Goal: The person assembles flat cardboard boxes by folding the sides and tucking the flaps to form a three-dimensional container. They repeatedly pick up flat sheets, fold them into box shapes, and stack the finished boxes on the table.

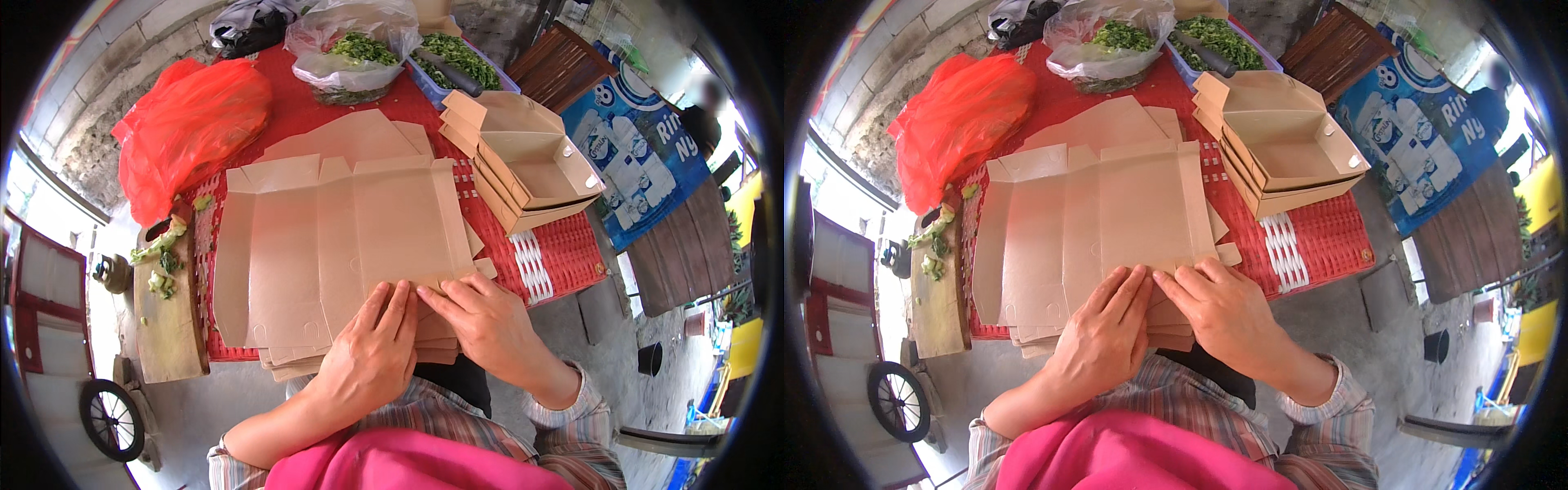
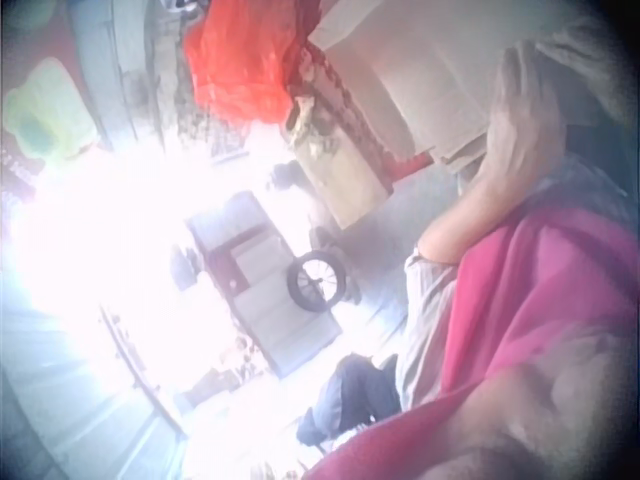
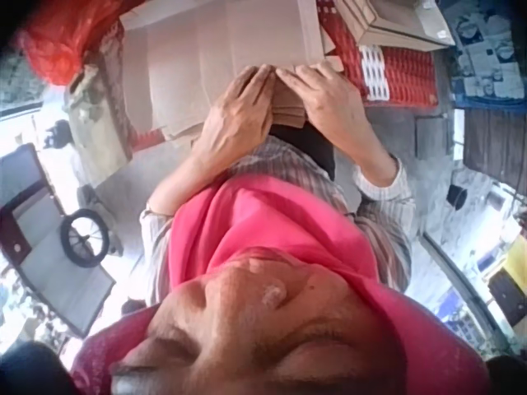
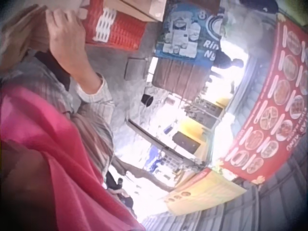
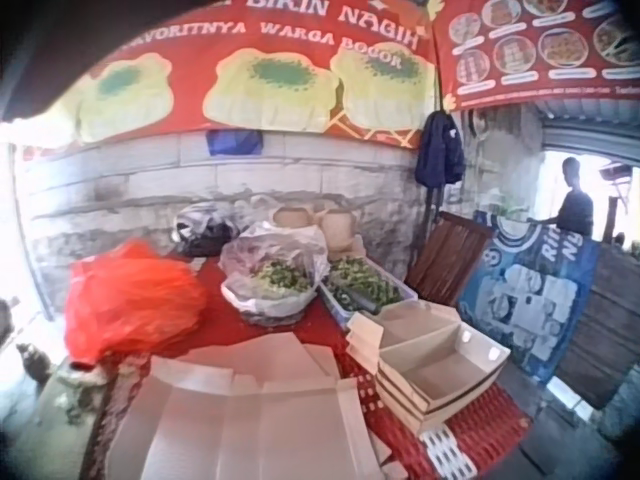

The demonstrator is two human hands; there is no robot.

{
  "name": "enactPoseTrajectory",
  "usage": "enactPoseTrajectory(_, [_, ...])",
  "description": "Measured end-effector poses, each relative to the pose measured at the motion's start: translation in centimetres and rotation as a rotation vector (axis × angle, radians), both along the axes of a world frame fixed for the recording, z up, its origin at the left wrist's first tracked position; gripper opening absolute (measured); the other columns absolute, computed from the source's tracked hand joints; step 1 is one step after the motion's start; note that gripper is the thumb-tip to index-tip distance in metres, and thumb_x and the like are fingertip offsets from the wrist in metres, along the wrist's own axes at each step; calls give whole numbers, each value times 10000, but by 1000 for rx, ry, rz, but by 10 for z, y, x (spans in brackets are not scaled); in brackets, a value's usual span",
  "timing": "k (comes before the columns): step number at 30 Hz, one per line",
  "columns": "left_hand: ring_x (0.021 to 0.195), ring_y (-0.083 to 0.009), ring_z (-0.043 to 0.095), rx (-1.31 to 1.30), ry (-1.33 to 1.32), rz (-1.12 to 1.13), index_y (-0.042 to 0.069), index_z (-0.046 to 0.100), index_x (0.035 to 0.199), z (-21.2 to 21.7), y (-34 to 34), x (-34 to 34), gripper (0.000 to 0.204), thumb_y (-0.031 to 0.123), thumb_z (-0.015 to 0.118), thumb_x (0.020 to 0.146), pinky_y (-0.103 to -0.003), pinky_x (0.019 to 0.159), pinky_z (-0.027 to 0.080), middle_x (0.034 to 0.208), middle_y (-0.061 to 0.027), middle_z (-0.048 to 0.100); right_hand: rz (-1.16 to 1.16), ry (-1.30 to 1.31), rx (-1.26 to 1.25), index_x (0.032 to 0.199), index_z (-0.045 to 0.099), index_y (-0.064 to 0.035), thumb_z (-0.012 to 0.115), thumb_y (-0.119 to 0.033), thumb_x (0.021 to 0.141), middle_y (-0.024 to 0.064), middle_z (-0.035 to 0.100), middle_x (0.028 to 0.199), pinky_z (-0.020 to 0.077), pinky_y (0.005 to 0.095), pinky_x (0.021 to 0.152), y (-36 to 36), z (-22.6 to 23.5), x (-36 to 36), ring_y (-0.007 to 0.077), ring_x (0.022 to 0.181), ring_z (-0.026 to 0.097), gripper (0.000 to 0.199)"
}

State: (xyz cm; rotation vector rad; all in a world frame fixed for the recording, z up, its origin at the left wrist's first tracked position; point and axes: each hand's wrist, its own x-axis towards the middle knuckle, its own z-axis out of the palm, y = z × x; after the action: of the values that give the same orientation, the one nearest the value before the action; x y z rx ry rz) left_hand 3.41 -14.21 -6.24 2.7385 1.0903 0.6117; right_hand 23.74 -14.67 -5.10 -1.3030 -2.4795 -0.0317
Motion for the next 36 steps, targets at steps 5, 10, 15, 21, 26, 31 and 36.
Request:
enactPoseTrajectory(5, [1271,-365,511,-268,-144,-35,-79,561,1262,17,4,-28,460,81,632,836,-430,1057,437,1305,-237,561,-1,-62,19,1198,671,-70,596,-68,794,22,553,939,537,286,665,4,2,-2,201,858,543,410])
enactPoseTrajectory(10, [1348,-309,472,-125,-23,336,13,573,1314,26,-5,-81,521,181,708,839,-493,1145,303,1421,-155,528,-39,-19,-43,1190,692,-104,648,-17,762,36,558,961,519,345,773,4,8,2,221,896,552,439])
enactPoseTrajectory(15, [1337,-319,485,-152,43,246,-3,574,1303,21,-26,-83,583,251,755,810,-491,1098,370,1418,-160,530,21,86,127,1206,669,-95,672,-83,823,76,576,1104,420,438,1006,-9,18,-31,243,1050,572,383])
enactPoseTrajectory(21, [1278,-326,539,-117,28,148,-37,592,1257,20,-34,-86,525,244,729,835,-468,1037,446,1388,-178,547,297,15,-78,1250,628,-82,704,-250,865,72,592,1202,386,437,1075,-12,7,-44,215,1140,576,427])
enactPoseTrajectory(26, [1197,-326,582,-173,-45,108,-25,641,1159,25,-27,-91,396,169,725,824,-414,954,509,1290,-172,594,321,49,-113,1239,643,-93,703,-239,866,42,624,1183,375,439,1089,-5,6,-39,195,1070,609,405])
enactPoseTrajectory(31, [999,-357,636,-377,-119,53,-2,684,1088,48,-9,-94,265,106,686,846,-420,857,512,1097,-153,665,329,162,-175,1229,664,-125,658,-164,898,60,671,1053,401,452,1075,14,6,-40,204,963,636,333])
enactPoseTrajectory(36, [852,-378,651,-487,-69,82,-3,676,1031,55,22,-98,190,123,633,894,-421,744,517,918,-179,683,190,257,-199,1263,617,-92,598,-125,927,101,657,968,450,398,971,33,2,-53,224,942,638,338])
